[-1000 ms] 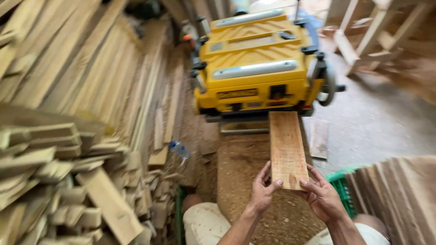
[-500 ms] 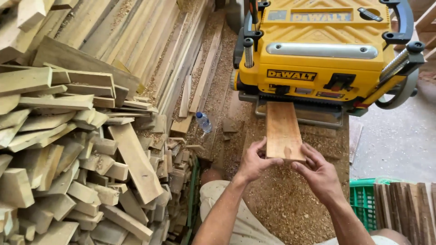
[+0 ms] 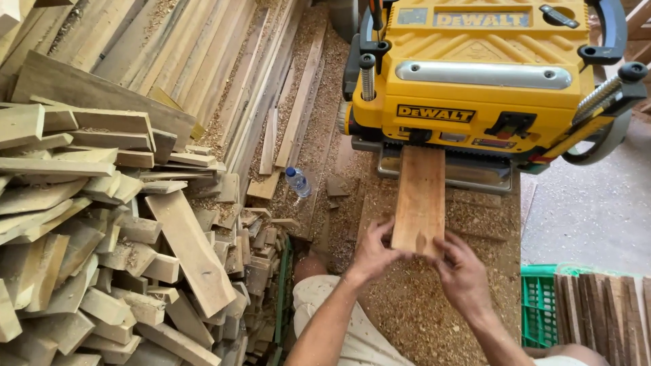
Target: Feeding wooden boards into a thickness planer to smooth and level them.
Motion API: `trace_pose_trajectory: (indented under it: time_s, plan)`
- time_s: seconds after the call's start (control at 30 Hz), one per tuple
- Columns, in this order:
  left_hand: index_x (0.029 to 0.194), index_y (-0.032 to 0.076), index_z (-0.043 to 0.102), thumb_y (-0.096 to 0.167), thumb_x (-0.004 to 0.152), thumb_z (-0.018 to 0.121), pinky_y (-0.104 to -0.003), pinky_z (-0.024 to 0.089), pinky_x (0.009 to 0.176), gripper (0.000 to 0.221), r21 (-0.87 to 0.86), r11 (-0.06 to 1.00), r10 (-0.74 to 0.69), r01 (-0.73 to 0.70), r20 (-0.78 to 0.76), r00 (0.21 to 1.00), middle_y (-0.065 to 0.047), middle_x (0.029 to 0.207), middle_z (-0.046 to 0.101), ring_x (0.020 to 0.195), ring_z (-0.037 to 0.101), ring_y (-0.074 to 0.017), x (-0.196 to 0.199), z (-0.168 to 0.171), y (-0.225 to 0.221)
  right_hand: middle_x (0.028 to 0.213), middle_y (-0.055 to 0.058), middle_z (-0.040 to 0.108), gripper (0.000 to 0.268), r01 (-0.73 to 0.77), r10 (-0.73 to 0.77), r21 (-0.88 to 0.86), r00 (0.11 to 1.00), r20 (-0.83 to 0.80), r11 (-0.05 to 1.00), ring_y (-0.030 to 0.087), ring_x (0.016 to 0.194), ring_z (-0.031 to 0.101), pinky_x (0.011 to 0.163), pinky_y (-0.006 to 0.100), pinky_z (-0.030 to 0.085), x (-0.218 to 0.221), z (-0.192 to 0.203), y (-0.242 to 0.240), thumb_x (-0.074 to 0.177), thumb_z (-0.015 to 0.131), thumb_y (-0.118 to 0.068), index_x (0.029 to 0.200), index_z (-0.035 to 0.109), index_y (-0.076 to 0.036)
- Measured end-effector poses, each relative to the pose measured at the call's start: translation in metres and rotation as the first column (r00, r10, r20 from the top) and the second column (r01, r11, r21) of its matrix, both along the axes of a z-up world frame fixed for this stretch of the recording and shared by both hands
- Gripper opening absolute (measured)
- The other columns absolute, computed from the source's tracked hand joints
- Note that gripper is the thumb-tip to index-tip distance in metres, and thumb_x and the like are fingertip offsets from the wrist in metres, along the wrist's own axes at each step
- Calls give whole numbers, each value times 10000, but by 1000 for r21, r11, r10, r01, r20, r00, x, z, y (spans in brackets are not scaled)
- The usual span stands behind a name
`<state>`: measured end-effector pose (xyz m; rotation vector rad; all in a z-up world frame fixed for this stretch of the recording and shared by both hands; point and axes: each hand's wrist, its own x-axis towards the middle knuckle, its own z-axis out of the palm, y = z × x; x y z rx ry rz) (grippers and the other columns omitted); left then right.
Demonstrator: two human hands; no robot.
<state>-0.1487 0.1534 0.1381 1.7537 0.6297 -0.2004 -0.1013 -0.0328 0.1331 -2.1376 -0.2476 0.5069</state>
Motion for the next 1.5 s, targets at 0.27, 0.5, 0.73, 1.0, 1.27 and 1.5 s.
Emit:
trace_pose_trajectory:
  time_s: [0.27, 0.5, 0.73, 1.0, 1.27, 1.5]
  plan:
    - [1459, 186, 541, 302, 779, 805, -529, 514, 1083, 739, 93, 995, -40, 35, 50, 998, -125, 1567, 383, 1364, 496, -352, 31, -84, 1, 1557, 180, 494, 441, -53, 82, -137, 972, 219, 989, 366, 1165, 668, 973, 563, 591, 32, -114, 1, 957, 632, -220, 1384, 635, -108]
    - [1437, -67, 523, 239, 760, 871, -433, 539, 1080, 820, 252, 965, -115, 74, 150, 982, -217, 1444, 477, 1296, 565, -442, 76, -71, 5, 1379, 133, 673, 365, 31, 50, -198, 920, 388, 980, 413, 1186, 664, 938, 493, 606, 76, -127, 19, 966, 680, -177, 1324, 744, -208]
    - [1438, -57, 549, 195, 833, 794, -499, 501, 1098, 700, 397, 888, -262, 230, 28, 965, -233, 1463, 473, 1344, 538, -439, 107, -73, 28, 1257, 111, 712, 359, 36, 114, -247, 817, 566, 968, 351, 1149, 700, 919, 427, 601, 110, -171, 20, 951, 705, -269, 1301, 757, -207]
    - [1433, 78, 598, 387, 790, 832, -619, 149, 1242, 751, 784, 595, -309, 175, 23, 951, -144, 1376, 550, 1445, 355, -364, 131, -96, 41, 1344, 95, 689, 322, 92, 201, -336, 646, 737, 937, 401, 1409, 539, 1137, 553, 461, 137, -169, 28, 955, 704, -333, 1259, 786, -265]
    - [1470, 0, 529, 312, 838, 805, -606, 199, 1264, 757, 712, 689, -300, 133, 114, 947, -169, 1523, 472, 1518, 337, -362, 155, -124, 46, 1354, 135, 660, 327, 34, 142, -251, 750, 646, 967, 480, 1420, 473, 1123, 716, 389, 160, -155, 36, 1007, 678, -367, 1297, 767, -246]
    - [1388, 62, 630, 432, 848, 754, -620, 206, 1259, 666, 774, 630, -164, -60, 208, 964, -85, 1433, 556, 1441, 461, -291, 168, -146, 39, 1298, 112, 693, 282, 44, 146, -283, 774, 616, 958, 472, 1348, 559, 1103, 685, 449, 183, -174, 43, 1073, 651, -363, 1300, 761, -236]
